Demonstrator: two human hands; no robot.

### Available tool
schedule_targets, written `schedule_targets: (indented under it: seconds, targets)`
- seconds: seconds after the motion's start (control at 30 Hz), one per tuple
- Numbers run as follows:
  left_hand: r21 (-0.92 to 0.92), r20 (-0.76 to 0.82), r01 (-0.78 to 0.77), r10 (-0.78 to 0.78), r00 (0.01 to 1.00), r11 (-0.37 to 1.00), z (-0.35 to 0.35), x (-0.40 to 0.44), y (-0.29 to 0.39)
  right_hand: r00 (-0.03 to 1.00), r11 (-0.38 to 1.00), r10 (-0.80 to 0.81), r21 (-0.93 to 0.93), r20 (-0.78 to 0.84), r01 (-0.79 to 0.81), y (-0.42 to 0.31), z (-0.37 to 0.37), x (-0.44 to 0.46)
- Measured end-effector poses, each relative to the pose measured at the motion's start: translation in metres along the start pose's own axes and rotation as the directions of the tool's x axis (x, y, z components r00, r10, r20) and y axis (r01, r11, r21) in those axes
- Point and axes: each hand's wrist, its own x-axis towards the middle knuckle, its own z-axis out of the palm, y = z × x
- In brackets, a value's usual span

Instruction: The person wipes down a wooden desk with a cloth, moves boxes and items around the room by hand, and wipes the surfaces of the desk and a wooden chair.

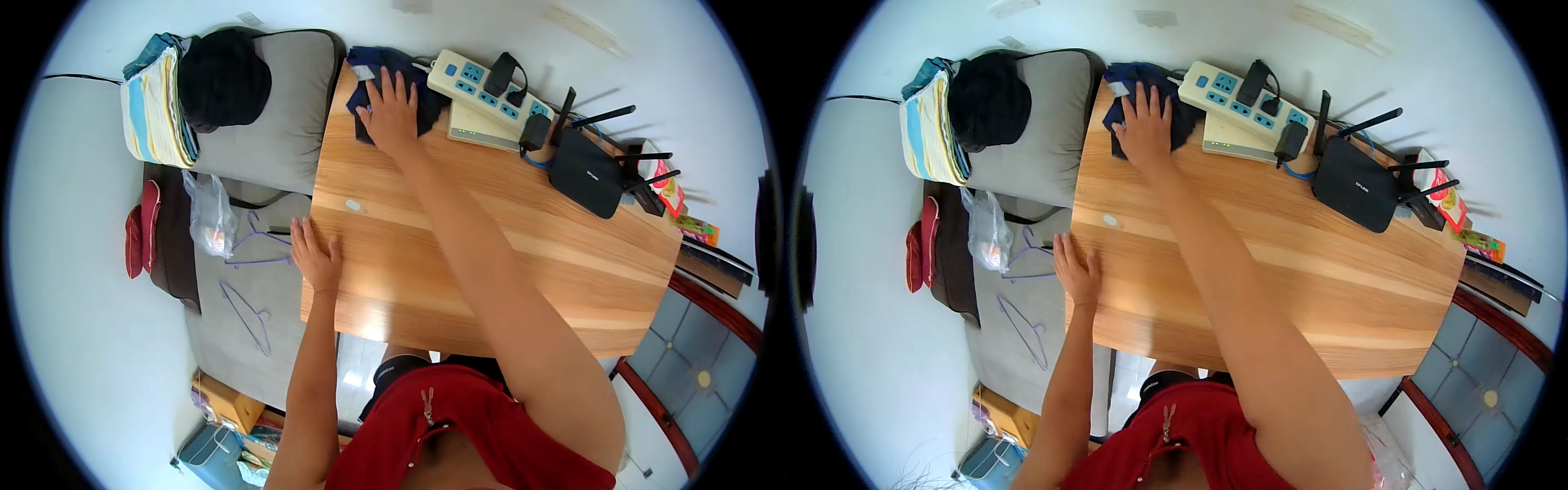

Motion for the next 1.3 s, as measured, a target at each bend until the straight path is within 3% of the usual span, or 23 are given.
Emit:
schedule_targets:
  seconds: [0.37,0.47,0.67,0.73,0.83,0.87,0.93,0.97,1.0,1.03,1.07,1.17,1.2,1.23,1.27,1.3]
  targets:
    - [-0.005,0.029,0.015,-0.015,0.999,1.0,-0.006,-0.002,0.008,0.976,0.976,-0.216,0.029,0.041,0.215,0.006,0.018,0.045]
    - [-0.071,-0.009,0.024,-0.024,1.0,0.997,-0.007,-0.001,0.008,0.924,0.938,-0.345,0.097,0.161,0.333,-0.011,-0.001,0.005]
    - [-0.188,-0.151,-0.032,0.003,0.989,0.982,0.006,-0.003,-0.008,0.824,0.854,-0.511,0.252,0.245,0.455,-0.023,-0.055,-0.117]
    - [-0.195,-0.164,-0.031,-0.002,0.986,0.98,0.005,-0.004,-0.006,0.785,0.833,-0.533,0.359,0.314,0.422,-0.019,-0.068,-0.163]
    - [-0.142,-0.126,-0.013,-0.005,0.992,0.99,0.002,-0.004,-0.003,0.815,0.848,-0.401,0.507,0.419,0.156,-0.019,-0.102,-0.219]
    - [-0.117,-0.135,-0.019,0.003,0.991,0.993,0.002,-0.005,-0.003,0.842,0.763,-0.294,0.641,0.452,-0.078,-0.016,-0.111,-0.225]
    - [-0.063,-0.139,-0.025,0.017,0.99,0.998,0.007,-0.004,-0.003,0.808,0.405,-0.089,0.762,0.582,-0.505,-0.017,-0.141,-0.225]
    - [-0.059,-0.128,-0.028,0.02,0.992,0.998,0.006,-0.008,-0.005,0.657,-0.024,0.015,0.657,0.754,-0.753,-0.01,-0.144,-0.227]
    - [-0.056,-0.117,-0.032,0.025,0.993,0.998,0.003,-0.008,-0.005,0.669,-0.503,-0.028,0.568,0.742,-0.651,-0.017,-0.183,-0.199]
    - [-0.058,-0.115,-0.041,0.034,0.993,0.997,0.005,-0.005,-0.004,0.581,-0.643,0.008,0.449,0.814,-0.621,-0.015,-0.202,-0.185]
    - [-0.057,-0.125,-0.049,0.041,0.991,0.997,0.009,-0.005,-0.007,0.435,-0.698,0.017,0.322,0.9,-0.639,-0.005,-0.208,-0.175]
    - [-0.038,-0.092,-0.021,0.017,0.996,0.999,0.012,-0.004,-0.009,0.515,-0.577,0.063,0.452,0.855,-0.68,0.047,-0.182,-0.168]
    - [-0.033,-0.091,-0.017,0.014,0.996,0.999,0.013,-0.005,-0.009,0.671,-0.111,0.127,0.682,0.731,-0.723,0.062,-0.176,-0.17]
    - [-0.023,-0.083,-0.017,0.015,0.996,1.0,0.014,-0.003,-0.009,0.809,0.383,0.084,0.731,0.582,-0.565,0.075,-0.17,-0.171]
    - [-0.009,-0.072,-0.014,0.013,0.997,1.0,0.013,-0.004,-0.009,0.891,0.769,-0.053,0.588,0.451,-0.252,0.083,-0.16,-0.175]
    - [0.007,-0.062,-0.008,0.009,0.998,1.0,0.013,-0.005,-0.01,0.886,0.861,-0.164,0.501,0.434,-0.086,0.081,-0.149,-0.184]
